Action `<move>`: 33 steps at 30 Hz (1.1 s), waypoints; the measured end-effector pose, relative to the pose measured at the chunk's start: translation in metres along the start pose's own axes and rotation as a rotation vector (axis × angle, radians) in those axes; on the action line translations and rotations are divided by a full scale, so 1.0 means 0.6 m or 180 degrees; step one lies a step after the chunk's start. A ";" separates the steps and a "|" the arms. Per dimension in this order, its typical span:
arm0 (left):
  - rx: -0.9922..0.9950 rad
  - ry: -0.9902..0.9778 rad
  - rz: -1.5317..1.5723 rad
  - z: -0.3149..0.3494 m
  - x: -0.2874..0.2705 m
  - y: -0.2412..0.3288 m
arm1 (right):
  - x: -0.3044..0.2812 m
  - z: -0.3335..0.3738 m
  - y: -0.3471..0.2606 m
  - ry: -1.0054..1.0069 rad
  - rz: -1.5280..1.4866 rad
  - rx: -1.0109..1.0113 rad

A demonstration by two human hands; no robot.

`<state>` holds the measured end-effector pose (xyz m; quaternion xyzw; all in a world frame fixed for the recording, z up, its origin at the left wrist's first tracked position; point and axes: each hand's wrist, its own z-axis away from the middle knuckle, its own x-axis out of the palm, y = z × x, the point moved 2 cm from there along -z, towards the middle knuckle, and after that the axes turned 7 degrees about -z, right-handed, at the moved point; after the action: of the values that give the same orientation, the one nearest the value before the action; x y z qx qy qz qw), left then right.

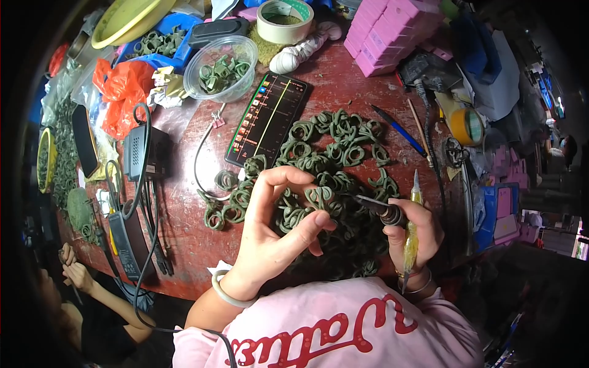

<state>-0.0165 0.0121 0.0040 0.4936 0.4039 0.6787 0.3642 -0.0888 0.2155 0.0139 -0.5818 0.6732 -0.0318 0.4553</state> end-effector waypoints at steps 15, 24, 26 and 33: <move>-0.0004 0.0283 -0.0257 -0.003 -0.005 -0.006 | 0.004 -0.002 -0.009 -0.0250 0.0018 -0.0143; 0.0148 0.0371 -0.0341 -0.002 0.000 -0.001 | 0.008 -0.002 -0.008 -0.0350 0.0156 -0.0069; 0.0157 0.0366 -0.0330 -0.002 0.000 -0.001 | 0.009 0.000 -0.006 -0.0343 0.0185 -0.0042; 0.0139 0.0392 -0.0374 -0.001 0.001 -0.001 | 0.008 0.004 -0.005 -0.0373 0.0232 0.0026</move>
<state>-0.0172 0.0124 0.0036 0.4342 0.4685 0.6762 0.3670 -0.0846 0.2121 0.0115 -0.5559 0.6660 0.0162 0.4972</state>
